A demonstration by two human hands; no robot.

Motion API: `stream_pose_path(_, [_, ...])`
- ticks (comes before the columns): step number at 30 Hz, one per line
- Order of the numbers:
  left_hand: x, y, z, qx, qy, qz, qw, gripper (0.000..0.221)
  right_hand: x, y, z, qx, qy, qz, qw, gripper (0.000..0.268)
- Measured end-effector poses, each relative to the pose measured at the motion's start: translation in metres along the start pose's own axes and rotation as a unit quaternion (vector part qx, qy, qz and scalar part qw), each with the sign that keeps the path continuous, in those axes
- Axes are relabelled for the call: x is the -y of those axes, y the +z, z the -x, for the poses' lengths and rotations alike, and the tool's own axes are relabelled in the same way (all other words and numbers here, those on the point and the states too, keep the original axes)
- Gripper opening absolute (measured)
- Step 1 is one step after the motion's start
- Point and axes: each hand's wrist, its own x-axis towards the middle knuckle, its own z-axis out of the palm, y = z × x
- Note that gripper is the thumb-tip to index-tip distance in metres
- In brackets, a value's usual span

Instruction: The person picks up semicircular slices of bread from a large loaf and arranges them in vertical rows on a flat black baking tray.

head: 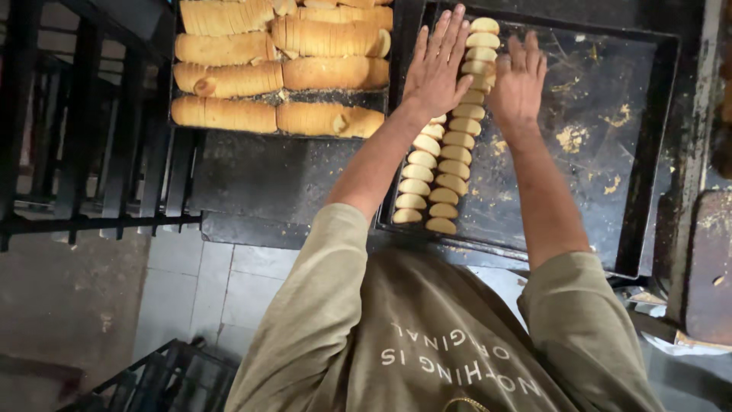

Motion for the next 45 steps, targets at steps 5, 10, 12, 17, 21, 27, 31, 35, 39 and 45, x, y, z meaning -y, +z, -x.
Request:
stream_pose_path(5, [-0.004,-0.008,0.019,0.035,-0.036,-0.009,0.999,0.100,0.001,0.004,0.005,-0.039,-0.057,0.094,0.993,0.014])
stream_pose_path(10, [0.004,-0.007,0.030,0.030,-0.039,0.005,0.999,0.104,0.009,-0.001,0.003,0.000,-0.043,0.066,0.997,0.013])
stream_pose_path(12, [0.006,-0.005,0.033,0.012,-0.029,0.001,1.000,0.105,0.011,-0.001,0.005,0.007,-0.038,0.052,0.998,0.013])
stream_pose_path(17, [0.001,0.003,0.044,0.034,-0.017,0.008,0.999,0.101,0.010,-0.011,0.020,0.063,0.015,-0.086,0.994,0.022])
stream_pose_path(21, [-0.018,0.005,0.076,0.071,0.048,0.044,0.995,0.076,0.007,-0.043,0.069,0.171,0.020,-0.194,0.966,0.032])
stream_pose_path(27, [-0.065,-0.008,0.163,-0.050,0.084,0.225,0.969,0.034,0.034,-0.114,0.150,0.491,0.098,-0.191,0.844,0.038])
stream_pose_path(31, [-0.085,-0.020,0.196,-0.080,0.066,0.284,0.953,0.016,0.055,-0.129,0.187,0.433,0.147,-0.305,0.835,0.050])
stream_pose_path(35, [-0.103,-0.026,0.200,-0.090,0.058,0.328,0.939,0.007,0.046,-0.120,0.180,0.371,0.183,-0.297,0.861,0.047])
stream_pose_path(39, [-0.115,-0.026,0.204,-0.074,0.088,0.335,0.935,0.009,0.049,-0.117,0.172,0.317,0.150,-0.300,0.887,0.048])
stream_pose_path(45, [-0.112,-0.019,0.210,-0.058,0.063,0.353,0.932,0.012,0.039,-0.124,0.159,0.296,0.141,-0.273,0.904,0.047])
